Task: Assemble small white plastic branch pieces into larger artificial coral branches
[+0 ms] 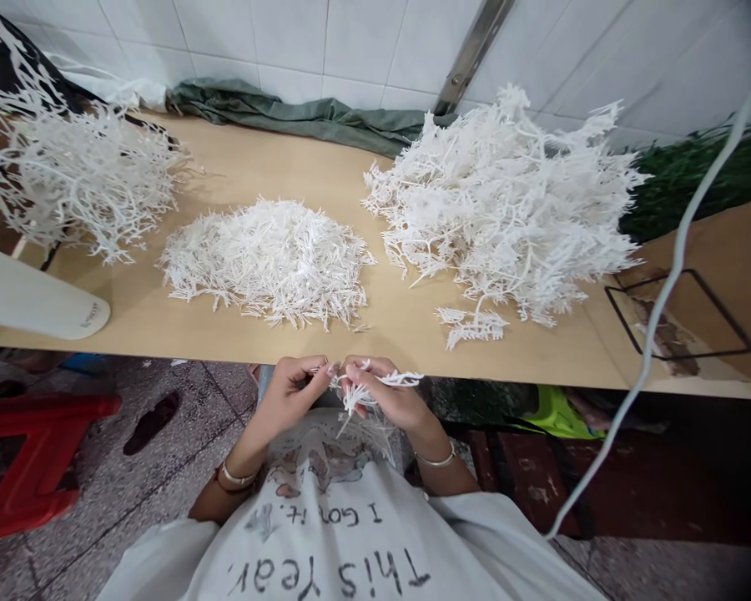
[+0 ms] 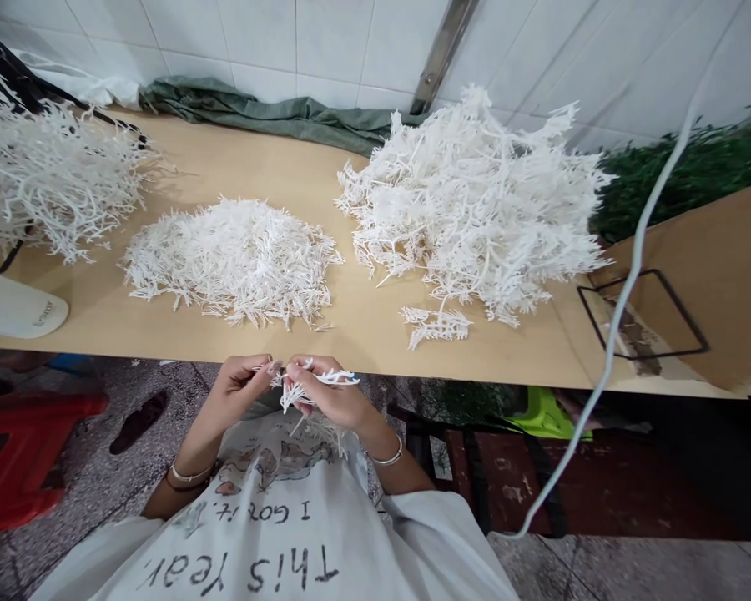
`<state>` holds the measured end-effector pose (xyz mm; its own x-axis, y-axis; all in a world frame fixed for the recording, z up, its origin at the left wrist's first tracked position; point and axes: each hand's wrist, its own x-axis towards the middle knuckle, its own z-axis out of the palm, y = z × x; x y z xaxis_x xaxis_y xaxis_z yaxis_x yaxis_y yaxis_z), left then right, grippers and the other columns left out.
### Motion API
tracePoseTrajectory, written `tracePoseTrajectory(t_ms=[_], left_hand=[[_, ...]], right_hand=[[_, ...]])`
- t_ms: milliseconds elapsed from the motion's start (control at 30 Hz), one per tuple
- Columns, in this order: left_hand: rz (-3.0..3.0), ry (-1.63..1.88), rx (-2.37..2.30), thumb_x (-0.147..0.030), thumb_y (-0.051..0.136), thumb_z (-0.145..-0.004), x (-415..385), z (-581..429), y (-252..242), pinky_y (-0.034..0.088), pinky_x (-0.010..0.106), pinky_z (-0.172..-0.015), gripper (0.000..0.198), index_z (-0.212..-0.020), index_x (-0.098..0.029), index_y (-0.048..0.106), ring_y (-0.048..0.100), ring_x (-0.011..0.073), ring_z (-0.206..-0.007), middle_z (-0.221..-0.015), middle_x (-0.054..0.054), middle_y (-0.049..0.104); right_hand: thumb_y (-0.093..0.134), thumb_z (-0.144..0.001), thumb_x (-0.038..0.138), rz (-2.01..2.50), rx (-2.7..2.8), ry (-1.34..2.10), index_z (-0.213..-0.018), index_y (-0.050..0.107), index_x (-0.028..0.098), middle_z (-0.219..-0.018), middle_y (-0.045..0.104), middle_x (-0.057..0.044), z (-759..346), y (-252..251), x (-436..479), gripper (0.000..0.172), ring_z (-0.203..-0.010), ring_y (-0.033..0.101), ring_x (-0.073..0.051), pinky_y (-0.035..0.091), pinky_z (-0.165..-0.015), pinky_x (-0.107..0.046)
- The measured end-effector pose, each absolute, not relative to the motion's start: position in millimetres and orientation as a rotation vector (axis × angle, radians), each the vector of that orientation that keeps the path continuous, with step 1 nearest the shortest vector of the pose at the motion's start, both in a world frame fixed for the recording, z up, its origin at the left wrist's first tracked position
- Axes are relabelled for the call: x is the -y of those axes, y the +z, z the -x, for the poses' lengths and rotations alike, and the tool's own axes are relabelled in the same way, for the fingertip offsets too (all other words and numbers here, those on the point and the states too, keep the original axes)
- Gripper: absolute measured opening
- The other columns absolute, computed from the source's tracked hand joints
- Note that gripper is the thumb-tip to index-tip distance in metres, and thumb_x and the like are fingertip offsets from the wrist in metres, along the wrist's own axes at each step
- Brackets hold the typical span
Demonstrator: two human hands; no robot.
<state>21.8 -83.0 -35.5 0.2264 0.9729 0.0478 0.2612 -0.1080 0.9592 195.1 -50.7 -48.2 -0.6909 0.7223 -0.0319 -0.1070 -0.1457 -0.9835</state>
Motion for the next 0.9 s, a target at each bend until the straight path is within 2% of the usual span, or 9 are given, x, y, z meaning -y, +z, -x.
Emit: tracePoseTrajectory(t_ms=[133, 267, 367, 433, 567, 767, 900], left_hand=[[-1.498, 0.970, -1.099, -0.041, 0.053, -0.088, 82.7, -18.8, -35.6, 0.016, 0.018, -0.048, 0.046, -0.055, -0.009, 0.044, 0.020, 0.0029, -0.051, -0.052, -0.003, 0.024], [-1.025, 0.984, -0.789, -0.041, 0.064, -0.079, 84.9, -22.8, -47.7, 0.013, 0.015, -0.041, 0.046, -0.053, -0.009, 0.044, 0.019, 0.0004, -0.042, -0.045, -0.004, 0.026], [-0.850, 1.026, -0.647, -0.058, 0.064, -0.071, 89.0, -34.8, -55.5, 0.009, 0.015, -0.033, 0.060, -0.049, -0.013, 0.030, 0.012, 0.0004, -0.030, -0.035, -0.006, 0.017], [-0.754, 1.044, -0.561, -0.061, 0.064, -0.067, 91.3, -43.8, -55.8, 0.008, 0.015, -0.028, 0.067, -0.049, -0.015, 0.019, 0.005, 0.0010, -0.025, -0.030, -0.008, 0.007], [-0.627, 1.028, -0.432, -0.053, 0.064, -0.070, 92.0, -53.6, -47.9, 0.007, 0.015, -0.026, 0.073, -0.045, -0.015, 0.007, 0.001, 0.0018, -0.022, -0.026, -0.007, -0.004], [-0.533, 1.013, -0.362, -0.048, 0.069, -0.069, 88.4, -54.0, -41.4, 0.006, 0.016, -0.023, 0.075, -0.041, -0.015, 0.007, 0.000, 0.0028, -0.019, -0.022, -0.007, -0.002], [-0.482, 1.274, -0.429, -0.047, 0.065, -0.073, 83.3, -48.1, -41.9, 0.001, 0.015, -0.022, 0.071, -0.047, -0.015, 0.006, -0.014, 0.0011, -0.021, -0.029, -0.011, -0.019]], right_hand=[[0.048, -0.087, 0.056, 0.741, 1.717, 1.800, -0.065, 0.046, 0.013, -0.053, 0.037, 0.002, -194.7, -42.8, 50.6, 0.049, -0.042, 0.033, -0.003, 0.024, -0.041, -0.018], [0.048, -0.090, 0.048, 0.607, 1.713, 1.793, -0.059, 0.046, 0.013, -0.045, 0.037, 0.002, -193.0, -43.6, 56.4, 0.047, -0.039, 0.035, -0.003, 0.026, -0.041, -0.017], [0.048, -0.090, 0.044, 0.416, 1.539, 1.891, -0.054, 0.047, 0.012, -0.041, 0.039, 0.001, -185.8, -50.3, 63.4, 0.048, -0.035, 0.036, -0.004, 0.026, -0.037, -0.017], [0.048, -0.091, 0.039, 0.293, 1.417, 1.918, -0.050, 0.045, 0.012, -0.040, 0.040, 0.001, -179.6, -56.2, 67.1, 0.049, -0.031, 0.035, -0.003, 0.024, -0.033, -0.016], [0.046, -0.092, 0.030, 0.008, 1.140, 1.907, -0.046, 0.037, 0.012, -0.037, 0.036, 0.002, -169.8, -66.9, 68.6, 0.050, -0.029, 0.034, -0.003, 0.025, -0.033, -0.014], [0.038, -0.093, 0.020, -0.345, 0.911, 1.950, -0.049, 0.036, 0.013, -0.035, 0.031, 0.004, -161.0, -66.6, 61.0, 0.044, -0.029, 0.031, -0.003, 0.026, -0.032, -0.012], [0.030, -0.092, 0.019, -0.803, 0.553, 1.976, -0.050, 0.026, 0.017, -0.031, 0.018, 0.008, -154.1, -56.2, 52.8, 0.042, -0.024, 0.022, -0.002, 0.027, -0.032, -0.012]])
